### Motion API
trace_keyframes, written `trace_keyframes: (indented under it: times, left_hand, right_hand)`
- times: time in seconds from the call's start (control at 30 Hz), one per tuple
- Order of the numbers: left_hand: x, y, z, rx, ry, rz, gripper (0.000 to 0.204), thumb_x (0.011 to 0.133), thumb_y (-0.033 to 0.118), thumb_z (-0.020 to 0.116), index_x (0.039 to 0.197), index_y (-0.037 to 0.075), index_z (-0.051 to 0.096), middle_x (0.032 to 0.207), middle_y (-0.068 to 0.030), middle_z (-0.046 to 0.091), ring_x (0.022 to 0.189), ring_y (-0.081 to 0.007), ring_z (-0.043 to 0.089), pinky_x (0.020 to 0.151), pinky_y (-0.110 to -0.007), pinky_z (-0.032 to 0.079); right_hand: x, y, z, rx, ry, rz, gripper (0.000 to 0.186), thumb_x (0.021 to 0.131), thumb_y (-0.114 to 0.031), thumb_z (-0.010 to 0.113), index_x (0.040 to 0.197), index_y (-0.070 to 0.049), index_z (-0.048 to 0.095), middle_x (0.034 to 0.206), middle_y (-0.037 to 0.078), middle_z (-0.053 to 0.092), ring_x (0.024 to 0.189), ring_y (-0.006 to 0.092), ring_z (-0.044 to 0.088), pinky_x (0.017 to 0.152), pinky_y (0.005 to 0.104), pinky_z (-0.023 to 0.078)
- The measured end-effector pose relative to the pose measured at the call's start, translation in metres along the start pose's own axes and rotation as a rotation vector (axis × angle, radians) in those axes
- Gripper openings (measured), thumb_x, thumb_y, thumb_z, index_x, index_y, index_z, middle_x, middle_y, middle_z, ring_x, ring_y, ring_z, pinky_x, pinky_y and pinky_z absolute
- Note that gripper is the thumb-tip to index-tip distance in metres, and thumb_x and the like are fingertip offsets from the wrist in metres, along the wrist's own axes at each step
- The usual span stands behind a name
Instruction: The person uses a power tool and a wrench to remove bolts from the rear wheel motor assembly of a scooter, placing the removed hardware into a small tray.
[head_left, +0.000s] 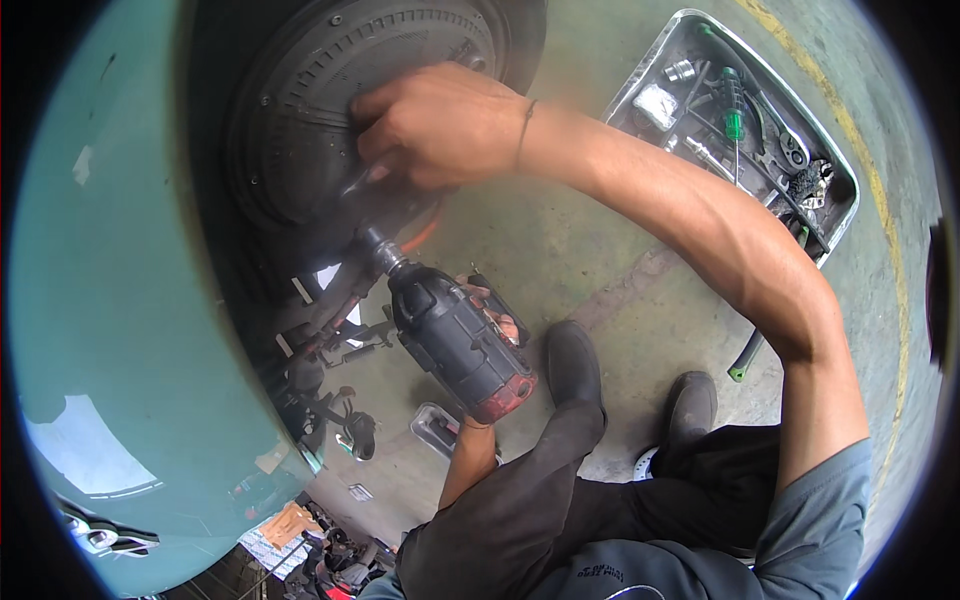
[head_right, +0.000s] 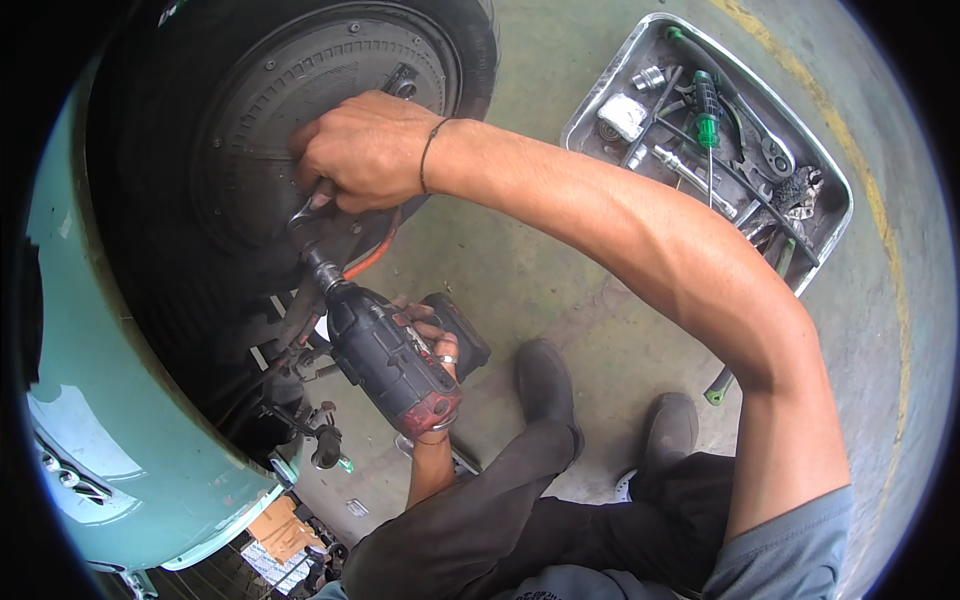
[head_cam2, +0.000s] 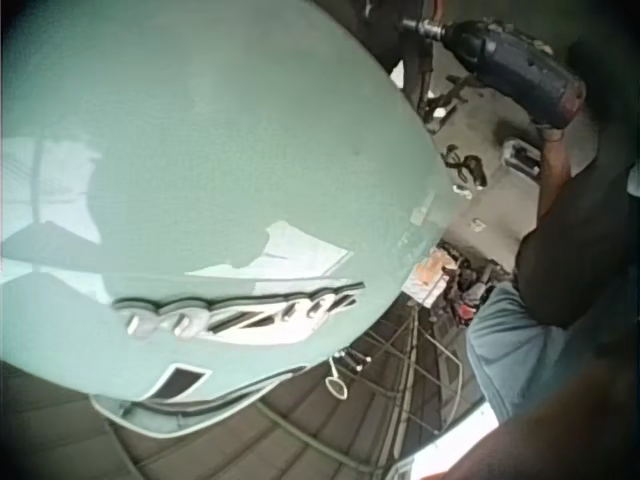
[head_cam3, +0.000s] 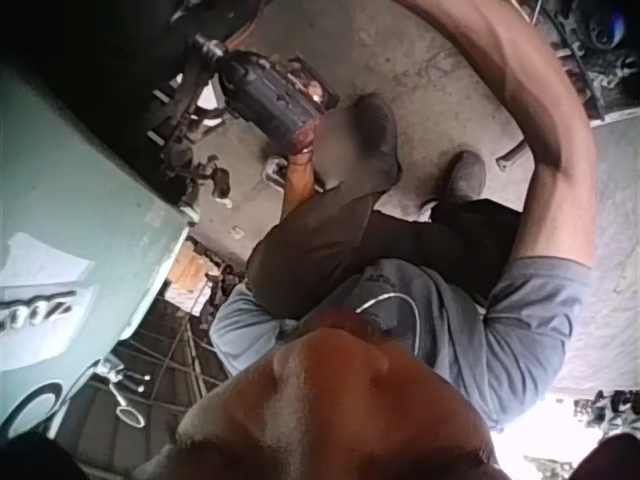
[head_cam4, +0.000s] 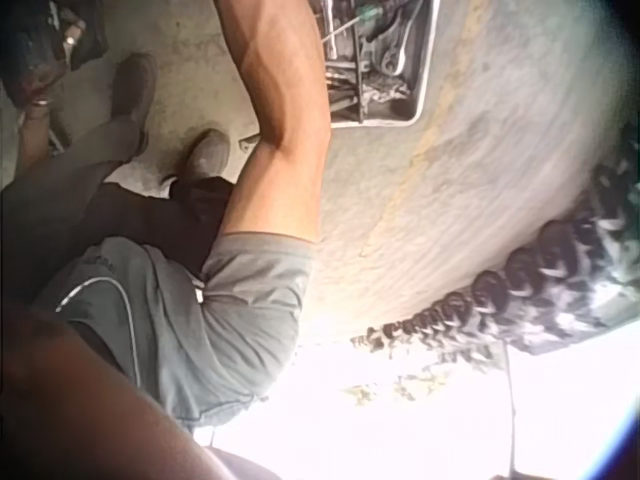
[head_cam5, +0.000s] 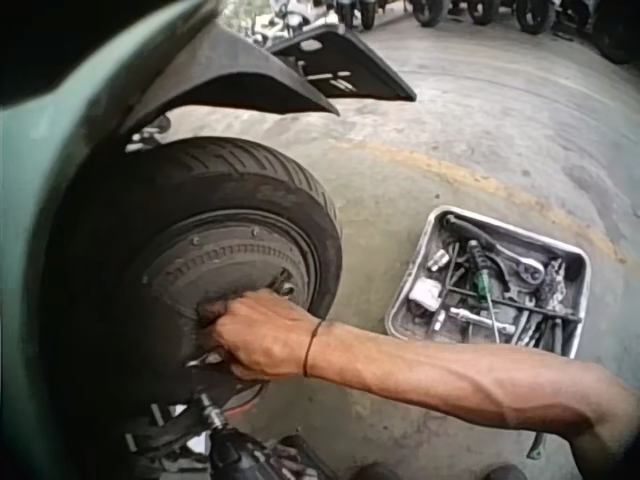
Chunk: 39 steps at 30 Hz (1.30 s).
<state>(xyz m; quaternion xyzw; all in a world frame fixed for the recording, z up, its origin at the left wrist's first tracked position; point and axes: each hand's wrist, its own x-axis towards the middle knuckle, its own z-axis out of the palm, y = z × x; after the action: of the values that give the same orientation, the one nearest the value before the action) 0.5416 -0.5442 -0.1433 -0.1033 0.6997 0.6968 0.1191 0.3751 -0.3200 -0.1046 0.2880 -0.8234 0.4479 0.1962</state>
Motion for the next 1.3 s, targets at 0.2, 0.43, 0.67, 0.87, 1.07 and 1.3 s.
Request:
trace_keyframes:
  times: [0.2,0.43,0.67,0.87,1.07,1.3]
  left_hand:
    - [0.005,-0.003,-0.005,-0.806,-0.083,-0.327,0.051,0.087,0.018,0.066,0.131,0.006,0.043,0.113,-0.0078,0.056,0.109,-0.0180,0.053,0.097,-0.040,0.043]
    - [0.001,0.008,0.026,0.552,-0.012,0.336,0.064,0.079,0.000,0.074,0.132,0.003,0.038,0.105,-0.0072,0.057,0.092,-0.0141,0.058,0.084,-0.029,0.048]
    - [0.010,-0.002,0.008,0.256,-0.217,0.315,0.067,0.083,0.005,0.073,0.137,0.001,0.032,0.125,-0.0134,0.053,0.111,-0.0209,0.057,0.093,-0.032,0.050]
    - [-0.003,0.015,0.019,0.633,-0.135,0.622,0.080,0.081,0.022,0.077,0.140,0.000,0.027,0.131,-0.0181,0.048,0.126,-0.0298,0.045,0.101,-0.040,0.041]
    - [0.006,0.019,0.000,0.595,-0.183,0.598,0.078,0.080,0.026,0.076,0.140,0.001,0.032,0.135,-0.0161,0.047,0.126,-0.0277,0.046,0.102,-0.039,0.042]
    - [-0.019,0.066,-0.009,1.083,-0.239,0.247,0.048,0.077,0.020,0.080,0.114,0.000,0.057,0.106,-0.0097,0.064,0.095,-0.0224,0.062,0.082,-0.036,0.050]
  right_hand:
    - [-0.009,0.002,0.010,-0.065,0.111,-0.086,0.011,0.080,-0.015,0.067,0.088,-0.007,0.068,0.096,0.013,0.058,0.096,0.0328,0.057,0.079,0.0424,0.048]
    - [-0.075,-0.030,0.010,-0.154,0.397,0.225,0.051,0.064,0.000,0.061,0.114,-0.009,0.061,0.109,0.012,0.055,0.100,0.0318,0.051,0.087,0.0421,0.045]
    - [-0.169,-0.091,0.040,0.377,0.254,0.600,0.078,0.056,0.009,0.044,0.134,-0.004,0.047,0.127,0.019,0.050,0.119,0.0367,0.048,0.100,0.0420,0.042]
    - [-0.187,-0.143,0.068,0.554,0.444,0.763,0.088,0.058,0.007,0.053,0.143,-0.001,0.032,0.135,0.022,0.043,0.129,0.0383,0.041,0.108,0.0441,0.036]
    - [-0.153,-0.162,0.104,0.422,0.364,0.593,0.083,0.069,-0.014,0.072,0.141,-0.001,0.035,0.126,0.023,0.051,0.123,0.0403,0.046,0.107,0.0478,0.035]
    - [-0.133,-0.168,0.117,0.574,0.556,0.656,0.067,0.071,-0.018,0.072,0.130,0.001,0.046,0.110,0.022,0.061,0.102,0.0387,0.060,0.085,0.0439,0.049]
